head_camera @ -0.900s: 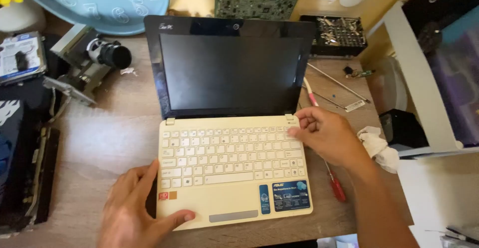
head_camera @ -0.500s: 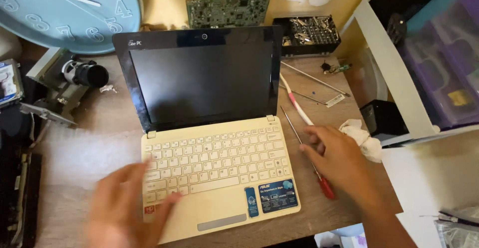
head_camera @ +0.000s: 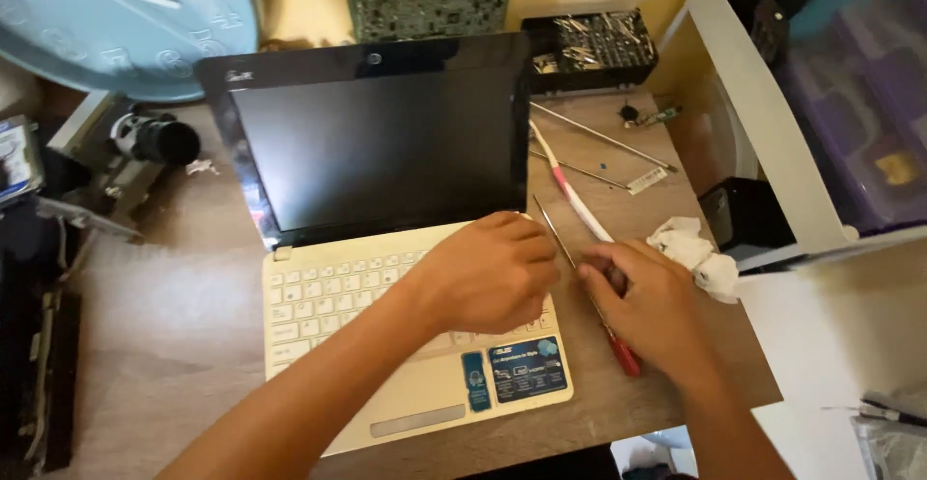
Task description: Disassembling a small laptop by removing the keyboard, unscrewing internal components, and prying off the top casing.
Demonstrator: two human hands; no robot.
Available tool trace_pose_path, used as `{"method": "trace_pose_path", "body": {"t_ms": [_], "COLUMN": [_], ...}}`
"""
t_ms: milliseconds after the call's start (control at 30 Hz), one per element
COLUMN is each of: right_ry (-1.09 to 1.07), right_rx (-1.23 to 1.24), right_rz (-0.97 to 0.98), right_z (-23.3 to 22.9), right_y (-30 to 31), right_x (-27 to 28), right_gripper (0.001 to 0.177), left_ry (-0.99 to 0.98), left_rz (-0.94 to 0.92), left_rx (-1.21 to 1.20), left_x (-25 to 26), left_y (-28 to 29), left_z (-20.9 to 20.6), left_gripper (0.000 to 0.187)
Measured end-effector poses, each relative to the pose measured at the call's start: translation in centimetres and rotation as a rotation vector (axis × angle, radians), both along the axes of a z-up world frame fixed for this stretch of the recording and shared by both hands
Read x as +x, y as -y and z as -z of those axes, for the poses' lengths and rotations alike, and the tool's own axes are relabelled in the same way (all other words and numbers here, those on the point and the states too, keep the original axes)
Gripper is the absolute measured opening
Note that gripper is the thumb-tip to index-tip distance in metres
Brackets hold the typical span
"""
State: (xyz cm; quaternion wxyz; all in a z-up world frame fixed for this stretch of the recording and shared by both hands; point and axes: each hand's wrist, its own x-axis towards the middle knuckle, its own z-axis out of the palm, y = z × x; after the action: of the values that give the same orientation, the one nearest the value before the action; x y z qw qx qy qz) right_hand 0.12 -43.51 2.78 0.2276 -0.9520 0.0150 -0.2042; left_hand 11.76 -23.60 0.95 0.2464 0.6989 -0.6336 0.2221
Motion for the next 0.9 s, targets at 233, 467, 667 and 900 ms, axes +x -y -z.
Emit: {"method": "trace_pose_path", "body": {"t_ms": [233,467,667,900], "right_ry": [-0.083,0.002,-0.001,-0.575], "right_rx": [-0.154,-0.319,-0.195,0.512], "right_rz": [-0.086,-0.065,-0.100,0.093], "right_z": [-3.8,-1.0,-2.9,-5.8], "right_y": [3.9,5.8,2.8,-2.1], "right_x": [4.7,8.9,5.7,0.6], "right_gripper": [0.020,0.027,0.021,0.040], "left_ry": [-0.178,-0.155,-0.040,-0.025], "left_rz": [0.037,0.030,-0.013,-0.025], "left_rx": [0.114,0.108,0.127,0.183], "left_x": [0.2,0.0,-0.1,-0.4], "left_y": [-0.2,0.1,0.1,0.2], "left_z": [0.0,-0.3,0.0,0.0], "left_gripper": [0.025,0.023,0.022,0.027]}}
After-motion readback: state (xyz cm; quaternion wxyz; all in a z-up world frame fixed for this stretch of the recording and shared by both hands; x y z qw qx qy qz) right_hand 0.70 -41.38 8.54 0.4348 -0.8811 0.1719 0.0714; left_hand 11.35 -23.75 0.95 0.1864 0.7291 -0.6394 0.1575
